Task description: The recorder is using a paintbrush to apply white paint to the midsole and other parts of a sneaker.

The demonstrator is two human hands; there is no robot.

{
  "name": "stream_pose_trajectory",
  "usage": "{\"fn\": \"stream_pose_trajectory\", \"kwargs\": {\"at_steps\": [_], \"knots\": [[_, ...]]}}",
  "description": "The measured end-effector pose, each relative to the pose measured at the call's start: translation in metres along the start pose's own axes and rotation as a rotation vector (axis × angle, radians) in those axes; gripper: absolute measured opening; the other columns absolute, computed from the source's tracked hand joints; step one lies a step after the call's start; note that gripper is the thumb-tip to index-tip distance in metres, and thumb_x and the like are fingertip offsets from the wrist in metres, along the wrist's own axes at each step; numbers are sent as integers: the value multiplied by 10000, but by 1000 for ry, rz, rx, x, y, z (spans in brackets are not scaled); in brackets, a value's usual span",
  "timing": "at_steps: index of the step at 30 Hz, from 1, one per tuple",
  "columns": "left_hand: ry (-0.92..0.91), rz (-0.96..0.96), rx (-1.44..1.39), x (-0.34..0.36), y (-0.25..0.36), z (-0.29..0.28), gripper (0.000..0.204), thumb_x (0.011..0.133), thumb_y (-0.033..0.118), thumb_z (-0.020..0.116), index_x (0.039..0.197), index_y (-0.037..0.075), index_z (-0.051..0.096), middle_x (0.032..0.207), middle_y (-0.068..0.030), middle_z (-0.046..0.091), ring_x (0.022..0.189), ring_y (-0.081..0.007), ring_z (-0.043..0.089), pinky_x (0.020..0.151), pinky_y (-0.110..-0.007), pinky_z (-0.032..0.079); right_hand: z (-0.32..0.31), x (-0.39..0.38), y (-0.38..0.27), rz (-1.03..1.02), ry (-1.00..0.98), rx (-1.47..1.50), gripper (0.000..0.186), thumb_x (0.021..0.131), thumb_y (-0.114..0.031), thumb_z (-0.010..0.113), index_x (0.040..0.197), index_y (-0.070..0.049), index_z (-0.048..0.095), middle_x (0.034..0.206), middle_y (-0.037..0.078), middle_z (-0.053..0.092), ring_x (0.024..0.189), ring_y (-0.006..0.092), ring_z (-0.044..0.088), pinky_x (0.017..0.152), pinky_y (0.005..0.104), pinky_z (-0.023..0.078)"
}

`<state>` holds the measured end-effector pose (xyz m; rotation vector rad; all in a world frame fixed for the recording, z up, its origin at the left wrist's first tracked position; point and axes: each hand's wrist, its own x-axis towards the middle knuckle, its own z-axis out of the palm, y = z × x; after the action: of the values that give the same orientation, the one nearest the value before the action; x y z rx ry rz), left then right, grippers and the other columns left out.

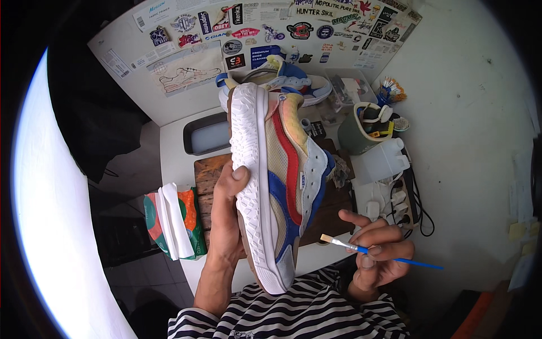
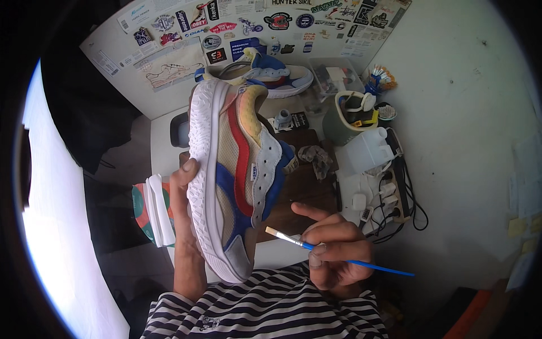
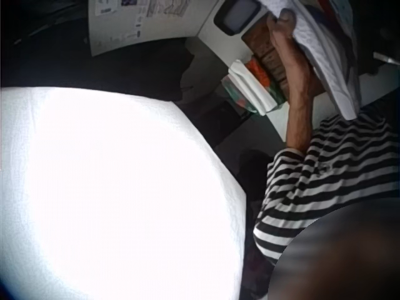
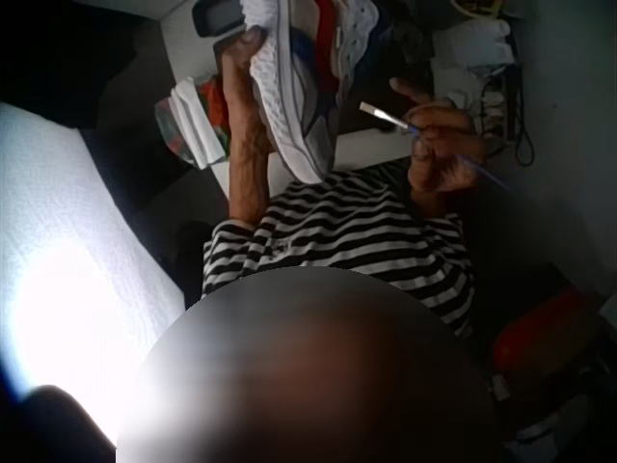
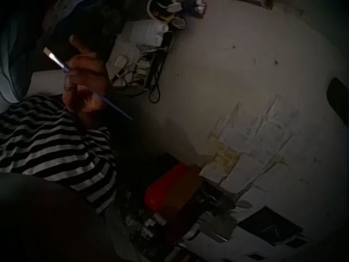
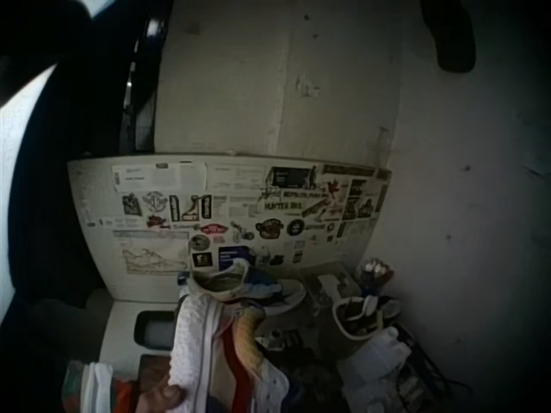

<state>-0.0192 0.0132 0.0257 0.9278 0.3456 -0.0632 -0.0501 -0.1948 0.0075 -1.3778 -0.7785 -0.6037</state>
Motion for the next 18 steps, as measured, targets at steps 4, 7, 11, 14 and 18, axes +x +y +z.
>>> {"fn": "stream_pose_trajectory", "kwargs": {"at_steps": [4, 7, 11, 14, 18], "knots": [[-11, -92, -79, -4, 6, 3, 734, 919, 535, 565, 1369, -41, 495, 1178, -222, 641, 1018, -273, 666, 914, -367, 532, 3, -7, 3, 24, 57, 98, 120, 952, -21, 580, 1013, 6, 481, 924, 200, 578, 747, 221, 614, 917, 649, 554], [-51, -83, -32, -4, 4, 6, 739, 916, 538, 574, 1370, -40, 498, 1176, -223, 646, 1014, -271, 673, 901, -362, 540, 3, -3, 1, 74, 39, 105, 159, 1001, -130, 576, 1004, -43, 443, 839, 129, 519, 689, 187, 553, 836, 661, 585], [-61, -65, 0, -4, 3, 10, 743, 904, 525, 603, 1365, -39, 454, 1157, -196, 614, 1040, -247, 647, 913, -385, 526, -3, -1, 5, 67, -25, 110, 127, 987, -77, 569, 1019, -25, 458, 882, 174, 549, 715, 182, 547, 893, 659, 555], [-64, -29, 38, -5, 3, 9, 767, 887, 532, 619, 1362, -38, 426, 1179, -185, 581, 1066, -247, 622, 922, -393, 512, -4, -5, 1, 83, -40, 124, 120, 969, -37, 573, 1037, -7, 478, 929, 217, 581, 736, 180, 549, 945, 636, 535], [-47, -32, 70, -5, 1, 5, 796, 871, 538, 632, 1372, -41, 416, 1212, -191, 563, 1095, -262, 605, 934, -401, 502, -4, -8, 0, 93, -37, 106, 124, 978, -58, 580, 1039, -12, 482, 927, 216, 586, 722, 171, 546, 948, 612, 537]]}}
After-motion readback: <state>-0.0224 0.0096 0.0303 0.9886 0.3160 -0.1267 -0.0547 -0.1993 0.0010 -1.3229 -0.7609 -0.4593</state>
